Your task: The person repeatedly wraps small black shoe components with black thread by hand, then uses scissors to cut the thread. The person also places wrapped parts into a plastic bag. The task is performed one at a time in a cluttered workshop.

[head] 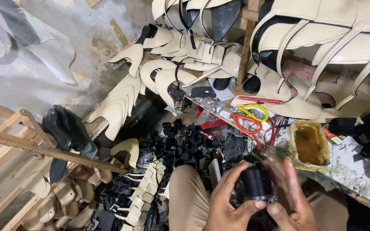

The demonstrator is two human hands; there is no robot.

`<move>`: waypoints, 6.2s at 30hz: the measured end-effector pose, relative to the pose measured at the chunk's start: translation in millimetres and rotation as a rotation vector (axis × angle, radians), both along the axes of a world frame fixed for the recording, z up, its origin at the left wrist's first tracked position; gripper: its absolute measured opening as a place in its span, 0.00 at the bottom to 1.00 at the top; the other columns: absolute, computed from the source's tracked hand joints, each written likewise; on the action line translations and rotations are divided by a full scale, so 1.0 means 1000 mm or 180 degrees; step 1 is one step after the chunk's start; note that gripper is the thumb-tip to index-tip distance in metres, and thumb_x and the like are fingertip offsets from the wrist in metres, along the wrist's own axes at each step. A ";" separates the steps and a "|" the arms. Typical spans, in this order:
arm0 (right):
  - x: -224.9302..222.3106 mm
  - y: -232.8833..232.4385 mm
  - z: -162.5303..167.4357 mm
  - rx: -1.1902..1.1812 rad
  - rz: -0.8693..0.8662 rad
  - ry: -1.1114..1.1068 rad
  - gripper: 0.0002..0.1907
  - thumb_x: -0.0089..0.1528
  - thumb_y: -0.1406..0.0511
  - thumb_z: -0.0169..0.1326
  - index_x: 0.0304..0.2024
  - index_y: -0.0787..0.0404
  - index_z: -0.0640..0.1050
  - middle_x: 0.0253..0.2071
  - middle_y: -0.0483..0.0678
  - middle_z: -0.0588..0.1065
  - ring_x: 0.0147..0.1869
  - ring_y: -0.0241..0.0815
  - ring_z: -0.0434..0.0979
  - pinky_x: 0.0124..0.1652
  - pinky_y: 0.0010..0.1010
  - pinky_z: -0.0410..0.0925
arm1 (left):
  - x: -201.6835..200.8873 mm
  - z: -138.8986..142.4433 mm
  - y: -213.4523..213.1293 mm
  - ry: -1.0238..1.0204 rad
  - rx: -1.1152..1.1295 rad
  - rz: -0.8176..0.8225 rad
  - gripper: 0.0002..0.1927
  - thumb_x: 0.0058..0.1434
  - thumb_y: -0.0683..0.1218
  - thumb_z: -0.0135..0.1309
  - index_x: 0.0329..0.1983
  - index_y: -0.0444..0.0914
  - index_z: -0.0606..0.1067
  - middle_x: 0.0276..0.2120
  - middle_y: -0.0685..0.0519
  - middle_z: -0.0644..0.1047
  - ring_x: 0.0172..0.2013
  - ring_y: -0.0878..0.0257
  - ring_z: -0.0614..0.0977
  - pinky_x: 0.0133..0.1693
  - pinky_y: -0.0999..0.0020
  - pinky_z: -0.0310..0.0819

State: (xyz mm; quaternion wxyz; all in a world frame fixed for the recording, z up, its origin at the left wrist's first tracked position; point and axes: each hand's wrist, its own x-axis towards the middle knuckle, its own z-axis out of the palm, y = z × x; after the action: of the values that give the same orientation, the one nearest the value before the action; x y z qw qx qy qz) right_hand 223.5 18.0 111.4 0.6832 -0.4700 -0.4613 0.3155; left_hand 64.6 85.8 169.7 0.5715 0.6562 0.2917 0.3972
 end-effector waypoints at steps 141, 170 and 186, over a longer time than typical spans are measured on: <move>0.107 0.016 0.014 -0.2916 -0.1956 -0.5335 0.18 0.67 0.46 0.49 0.50 0.39 0.84 0.62 0.27 0.76 0.84 0.43 0.55 0.71 0.55 0.45 | -0.007 -0.117 0.036 -0.1835 -0.3227 0.0327 0.24 0.68 0.40 0.60 0.62 0.29 0.65 0.66 0.46 0.73 0.41 0.62 0.76 0.48 0.53 0.79; 0.033 0.012 0.000 0.0492 -0.0418 -0.4173 0.22 0.57 0.61 0.55 0.55 0.43 0.81 0.65 0.40 0.72 0.58 0.38 0.77 0.62 0.42 0.65 | -0.025 -0.095 0.023 -0.2085 -0.2221 -0.0437 0.25 0.62 0.43 0.67 0.58 0.32 0.71 0.64 0.37 0.72 0.38 0.70 0.71 0.39 0.78 0.65; 0.014 0.029 0.021 0.0865 0.0187 -0.4676 0.26 0.51 0.64 0.55 0.54 0.55 0.82 0.57 0.50 0.75 0.65 0.44 0.73 0.56 0.50 0.65 | -0.044 -0.078 0.020 -0.1301 -0.2117 -0.0188 0.30 0.56 0.49 0.68 0.59 0.33 0.73 0.56 0.46 0.79 0.52 0.62 0.79 0.55 0.67 0.73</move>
State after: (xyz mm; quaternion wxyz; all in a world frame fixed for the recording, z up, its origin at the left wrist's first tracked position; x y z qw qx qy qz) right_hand 237.3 46.7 132.8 0.2426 -0.4587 -0.8462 -0.1214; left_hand 20.8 106.2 91.6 0.8105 0.3506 0.2656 0.3869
